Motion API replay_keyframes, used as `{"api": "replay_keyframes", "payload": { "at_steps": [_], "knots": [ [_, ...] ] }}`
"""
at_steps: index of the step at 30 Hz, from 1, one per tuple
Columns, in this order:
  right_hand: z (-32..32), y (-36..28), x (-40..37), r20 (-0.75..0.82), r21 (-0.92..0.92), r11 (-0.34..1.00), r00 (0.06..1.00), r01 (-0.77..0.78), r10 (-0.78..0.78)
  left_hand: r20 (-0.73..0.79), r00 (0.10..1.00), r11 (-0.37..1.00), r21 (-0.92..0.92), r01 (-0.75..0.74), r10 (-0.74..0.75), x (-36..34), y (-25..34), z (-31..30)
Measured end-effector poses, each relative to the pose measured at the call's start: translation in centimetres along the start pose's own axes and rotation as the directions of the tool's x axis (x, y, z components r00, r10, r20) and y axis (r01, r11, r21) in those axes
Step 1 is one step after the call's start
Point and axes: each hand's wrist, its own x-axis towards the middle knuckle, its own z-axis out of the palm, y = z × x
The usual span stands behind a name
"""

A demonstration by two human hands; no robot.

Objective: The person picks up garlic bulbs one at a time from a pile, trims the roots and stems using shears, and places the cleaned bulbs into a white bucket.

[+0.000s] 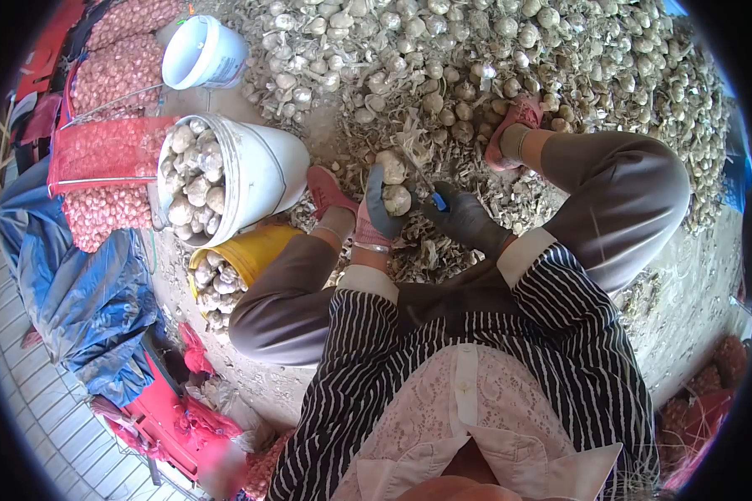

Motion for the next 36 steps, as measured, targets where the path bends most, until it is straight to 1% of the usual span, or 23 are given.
{"api": "replay_keyframes", "payload": {
  "at_steps": [1, 2, 3, 4, 6, 7, 9, 11, 13, 15, 16, 17, 18, 19, 21, 22, 23, 24, 25, 26, 28, 33, 36],
  "knots": [
    [1.0, 1.0, -0.1, 0.001, -0.002, 1.0, 1.0, 0.003, -0.003, 0.009, 0.987, 0.982, -0.102, 0.16, -0.16, 0.1, -0.6, -1.3],
    [2.4, 3.1, 0.2, -0.022, 0.18, 0.984, 1.0, -0.013, 0.017, 0.123, 0.946, 0.89, -0.32, 0.325, -0.301, -2.1, 4.7, 2.4],
    [2.9, 4.1, 0.6, -0.046, 0.355, 0.935, 0.998, -0.02, 0.038, 0.13, 0.946, 0.891, -0.319, 0.322, -0.296, -2.8, 5.6, 2.9],
    [2.4, 4.0, 0.7, -0.056, 0.353, 0.936, 0.998, -0.012, 0.034, 0.172, 0.951, 0.839, -0.448, 0.309, -0.258, -3.1, 6.2, 3.3],
    [1.1, 2.8, 0.6, 0.155, 0.738, 0.544, 0.885, -0.4, 0.44, 0.134, 0.967, 0.712, -0.656, 0.25, -0.216, -4.0, 6.5, 3.1],
    [0.5, 2.1, 0.6, 0.164, 0.736, 0.544, 0.885, -0.404, 0.436, 0.125, 0.969, 0.714, -0.657, 0.242, -0.214, -4.3, 6.6, 2.8],
    [-1.5, 0.2, 0.1, 0.138, 0.649, 0.647, 0.899, -0.4, 0.416, 0.117, 0.985, 0.643, -0.747, 0.17, -0.124, -4.8, 6.6, 2.3],
    [-1.3, -0.6, -0.1, 0.115, 0.63, 0.702, 0.934, -0.332, 0.338, 0.021, 0.968, 0.602, -0.78, 0.172, -0.25, -4.3, 5.4, 1.2],
    [1.4, 1.8, 0.6, -0.136, 0.421, 0.896, 0.987, 0.138, -0.088, 0.024, 0.997, 0.952, -0.296, 0.073, -0.069, -4.1, 4.4, 1.0],
    [3.3, 3.4, 0.7, -0.076, 0.257, 0.953, 0.987, 0.159, -0.144, 0.006, 0.986, 0.951, -0.265, 0.162, -0.167, -3.7, 2.9, 0.1],
    [3.8, 3.6, 0.6, -0.007, 0.088, 0.977, 0.981, 0.194, -0.194, 0.117, 0.989, 0.973, 0.202, -0.109, 0.087, -3.0, 0.3, -1.8],
    [3.5, 2.8, 0.3, -0.008, 0.092, 0.978, 0.982, 0.187, -0.187, 0.328, 0.91, 0.713, 0.573, -0.404, 0.252, -2.6, -1.2, -2.8],
    [2.7, 1.4, -0.3, 0.118, 0.257, 0.966, 0.992, 0.007, -0.039, 0.092, 0.989, 0.993, -0.016, 0.114, -0.112, -2.5, 0.2, -1.8],
    [2.0, 0.3, -0.6, 0.263, 0.39, 0.902, 0.961, -0.185, 0.083, 0.092, 0.989, 0.993, -0.012, 0.117, -0.115, -2.4, 0.7, -1.3],
    [1.4, -0.2, -0.6, 0.328, 0.305, 0.923, 0.936, -0.235, 0.13, 0.045, 0.998, 0.962, -0.271, 0.044, -0.033, -2.4, 1.0, -0.9],
    [0.9, -0.5, -0.5, 0.388, 0.208, 0.939, 0.904, -0.275, 0.179, 0.046, 0.998, 0.962, -0.269, 0.044, -0.033, -2.5, 1.2, -0.6],
    [0.1, -0.9, -0.5, 0.386, 0.21, 0.939, 0.905, -0.272, 0.176, -0.094, 0.992, 0.995, -0.061, -0.085, 0.079, -2.8, 1.9, 0.3],
    [-1.0, -1.2, -0.7, 0.356, -0.002, 0.988, 0.923, -0.153, 0.144, -0.206, 0.955, 0.97, 0.163, -0.183, 0.215, -3.1, 2.4, 0.8],
    [-1.7, -1.1, -0.8, 0.334, -0.218, 0.975, 0.937, -0.031, 0.104, -0.204, 0.954, 0.969, 0.165, -0.186, 0.218, -3.3, 3.3, 1.0],
    [-1.9, -0.2, -1.0, 0.333, -0.217, 0.976, 0.938, -0.028, 0.101, -0.259, 0.951, 0.983, 0.124, -0.138, 0.166, -3.5, 4.3, 0.7],
    [-2.2, 1.8, -1.0, 0.156, -0.549, 0.834, 0.987, 0.056, 0.036, -0.27, 0.958, 0.993, 0.089, -0.076, 0.097, -3.9, 5.5, -0.5],
    [-2.6, -2.3, -1.2, 0.079, -0.361, 0.932, 0.995, -0.029, 0.062, -0.08, 0.997, 1.0, -0.022, -0.02, 0.018, -4.6, 5.6, -1.4],
    [-1.9, -3.4, -2.1, 0.015, -0.473, 0.869, 0.988, 0.142, -0.153, -0.151, 0.98, 0.99, 0.077, -0.119, 0.13, -5.2, 4.9, 0.6]
  ]
}}
